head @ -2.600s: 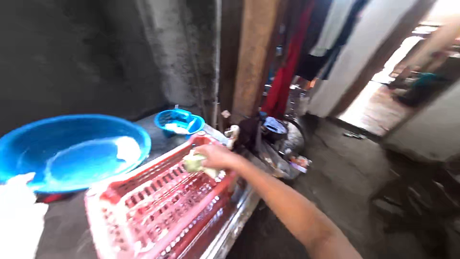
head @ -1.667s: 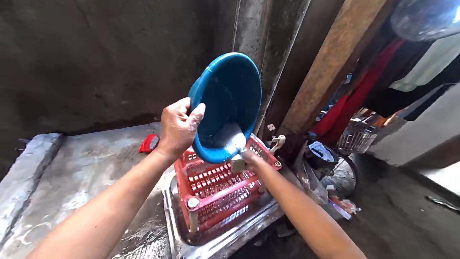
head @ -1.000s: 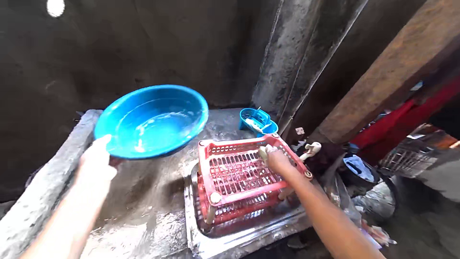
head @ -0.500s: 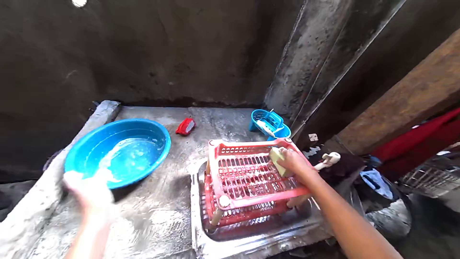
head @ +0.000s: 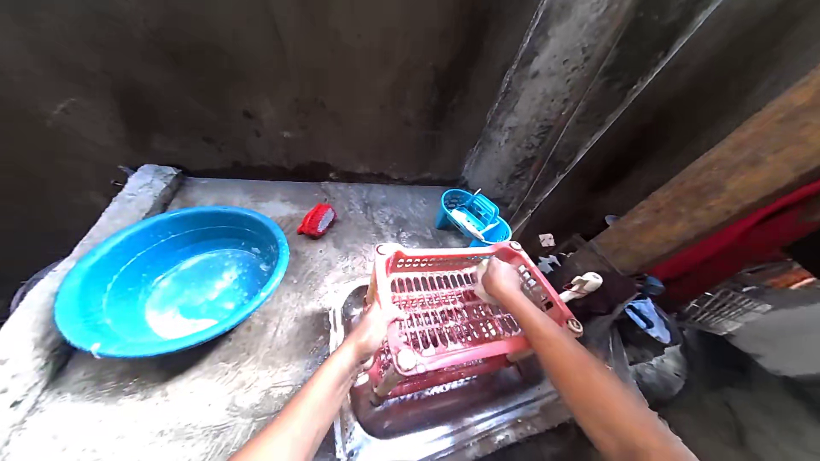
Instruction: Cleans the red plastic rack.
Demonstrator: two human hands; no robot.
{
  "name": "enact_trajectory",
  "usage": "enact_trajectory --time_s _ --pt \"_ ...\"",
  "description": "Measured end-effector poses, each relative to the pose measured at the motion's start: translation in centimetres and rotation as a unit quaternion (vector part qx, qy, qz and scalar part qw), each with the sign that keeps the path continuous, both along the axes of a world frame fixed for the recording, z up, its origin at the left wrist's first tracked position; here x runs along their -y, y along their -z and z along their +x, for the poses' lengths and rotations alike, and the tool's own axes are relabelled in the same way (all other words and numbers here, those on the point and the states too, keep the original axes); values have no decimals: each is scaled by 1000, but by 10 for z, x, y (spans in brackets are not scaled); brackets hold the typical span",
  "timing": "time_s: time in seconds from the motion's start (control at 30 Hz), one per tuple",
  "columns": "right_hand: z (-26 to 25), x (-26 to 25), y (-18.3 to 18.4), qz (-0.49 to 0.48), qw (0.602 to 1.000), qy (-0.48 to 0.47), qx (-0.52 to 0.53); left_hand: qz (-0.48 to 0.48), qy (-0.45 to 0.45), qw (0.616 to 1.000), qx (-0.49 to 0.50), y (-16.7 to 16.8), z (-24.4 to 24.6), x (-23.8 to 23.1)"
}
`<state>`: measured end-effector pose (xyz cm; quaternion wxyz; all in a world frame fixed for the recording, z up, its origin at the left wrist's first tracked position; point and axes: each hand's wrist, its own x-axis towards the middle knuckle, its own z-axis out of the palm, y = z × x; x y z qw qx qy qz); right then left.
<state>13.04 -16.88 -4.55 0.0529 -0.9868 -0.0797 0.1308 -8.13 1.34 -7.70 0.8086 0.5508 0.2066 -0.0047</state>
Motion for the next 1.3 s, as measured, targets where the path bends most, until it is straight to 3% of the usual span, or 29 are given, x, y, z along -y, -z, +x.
enact_trajectory --time_s 0.17,0.37,0.53,0.7,0.77,0.9,1.0,1.07,1.17,1.23,1.3 --pt "-28 -46 10 60 995 -79 -6 9 11 1000 6 3 1 -2" --pt "-80 -115 11 117 953 -272 -64 10 9 999 32 8 4 -3" --pt "-96 -89 1 145 896 -397 -133 32 -22 998 43 7 8 -1" --pt "-93 -40 -4 116 801 -547 -214 58 -2 998 18 -3 8 1" --pt "-81 -26 -4 90 813 -542 -193 73 6 997 5 -2 10 4" --pt "-44 -35 5 63 888 -451 -73 85 29 996 -9 0 14 4" --pt "-32 -63 18 90 895 -436 24 94 19 995 12 4 15 0" --pt "-43 -62 13 126 887 -443 -28 95 -4 995 18 5 15 2" --pt "-61 -35 4 121 831 -528 -125 69 -11 998 0 1 16 4" --pt "-61 -18 2 110 795 -581 -138 58 -13 998 -16 -1 17 5" --pt "-55 -18 0 86 802 -582 -106 60 3 998 -26 -4 17 3"
